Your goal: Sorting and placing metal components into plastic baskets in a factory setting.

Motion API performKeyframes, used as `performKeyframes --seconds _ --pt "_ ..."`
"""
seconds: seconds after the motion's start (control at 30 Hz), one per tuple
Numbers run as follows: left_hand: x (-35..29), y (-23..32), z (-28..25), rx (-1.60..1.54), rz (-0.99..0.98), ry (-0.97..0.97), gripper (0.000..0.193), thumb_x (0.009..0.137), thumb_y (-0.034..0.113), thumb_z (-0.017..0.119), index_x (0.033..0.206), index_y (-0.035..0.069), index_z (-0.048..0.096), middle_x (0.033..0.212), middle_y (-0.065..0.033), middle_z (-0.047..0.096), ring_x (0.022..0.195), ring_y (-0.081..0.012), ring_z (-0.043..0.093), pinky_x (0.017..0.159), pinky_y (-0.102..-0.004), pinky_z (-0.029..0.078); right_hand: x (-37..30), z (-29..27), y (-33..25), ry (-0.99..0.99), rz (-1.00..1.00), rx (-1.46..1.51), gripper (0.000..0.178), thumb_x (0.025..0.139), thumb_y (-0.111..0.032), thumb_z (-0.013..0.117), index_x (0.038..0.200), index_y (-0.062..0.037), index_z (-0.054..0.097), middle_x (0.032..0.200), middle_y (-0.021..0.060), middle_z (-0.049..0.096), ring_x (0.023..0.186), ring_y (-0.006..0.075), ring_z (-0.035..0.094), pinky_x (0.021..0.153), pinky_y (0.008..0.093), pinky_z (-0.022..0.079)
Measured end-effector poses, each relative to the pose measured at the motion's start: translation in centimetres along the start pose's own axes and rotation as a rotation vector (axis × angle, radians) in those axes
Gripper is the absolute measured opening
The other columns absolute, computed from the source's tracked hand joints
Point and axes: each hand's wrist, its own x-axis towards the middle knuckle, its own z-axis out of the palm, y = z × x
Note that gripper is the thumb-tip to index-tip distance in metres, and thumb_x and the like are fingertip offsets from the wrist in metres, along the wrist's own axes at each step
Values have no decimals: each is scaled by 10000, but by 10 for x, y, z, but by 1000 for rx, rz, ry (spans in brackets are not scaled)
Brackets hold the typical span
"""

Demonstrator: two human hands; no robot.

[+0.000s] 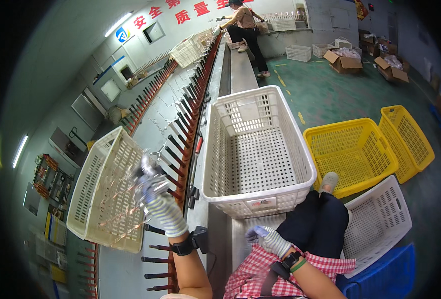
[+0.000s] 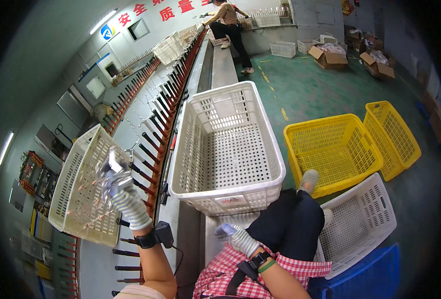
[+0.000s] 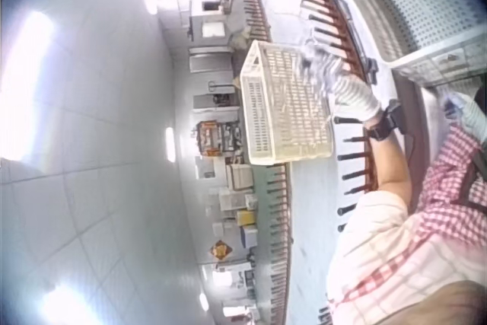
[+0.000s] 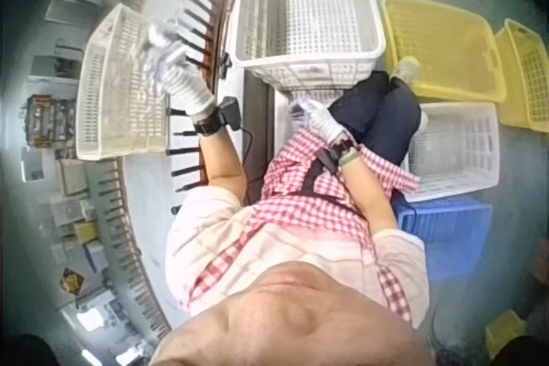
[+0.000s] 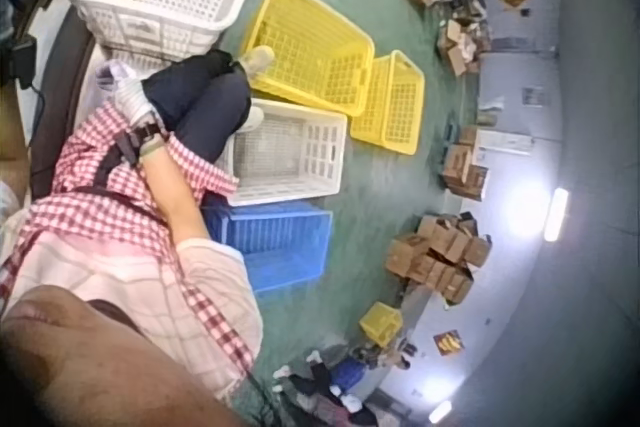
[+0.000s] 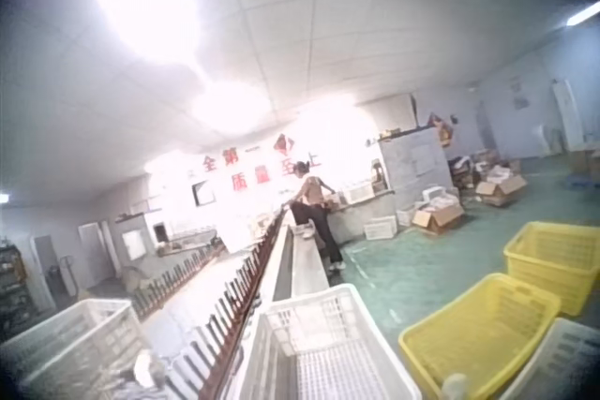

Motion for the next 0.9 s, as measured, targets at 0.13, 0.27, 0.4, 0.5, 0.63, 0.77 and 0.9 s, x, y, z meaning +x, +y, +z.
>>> performKeyframes --seconds 0.13,0.27,0.4,0.5,0.63,0.77,0.9 --pt "-20 9 40 -300 -292 -617 270 889 147 468 1118 11 513 998 -78 582 874 -171 556 791 -272 448 3 -1 1 14 -37 -22 344 883 -301 496 970 15 602 906 110 636 812 207 605 781 345 468" --pt "-53 13 66 -345 -543 -993 391 824 227 595 1123 -12 515 938 -63 589 840 -137 536 765 -245 432 2 -1 4 36 -8 54 333 876 -279 511 960 30 601 913 137 634 831 231 614 801 365 475" --pt "-47 12 49 -455 -545 -759 435 844 223 568 1201 1 458 1070 -79 535 969 -137 487 854 -241 382 2 -6 7 14 -9 46 353 870 -305 514 965 24 600 911 127 634 826 221 610 792 356 472" --pt "-42 -22 37 -332 -508 -370 499 859 197 536 1272 -5 343 1227 -127 411 1106 -186 390 946 -277 301 2 -4 5 5 -32 -42 410 868 -375 493 955 9 605 884 112 630 819 207 594 789 336 448" --pt "-48 -73 10 -88 -350 96 615 860 203 519 1341 -21 206 1401 -194 200 1300 -275 190 1065 -342 147 4 -6 7 -11 -17 -12 401 872 -360 490 960 15 601 892 115 628 826 212 594 794 343 449" --pt "-30 -97 -17 46 -601 232 423 870 158 517 1236 -24 405 1197 -150 481 980 -243 471 893 -306 365 4 -3 7 -20 -13 13 380 876 -337 487 955 17 600 914 126 623 843 229 588 801 371 448" --pt "-1 -77 -37 18 -480 288 279 886 208 498 1036 -18 562 973 -91 598 823 -198 517 788 -290 407 8 -7 5 -18 -29 -18 381 873 -341 488 953 16 597 912 123 621 845 226 585 803 371 448"
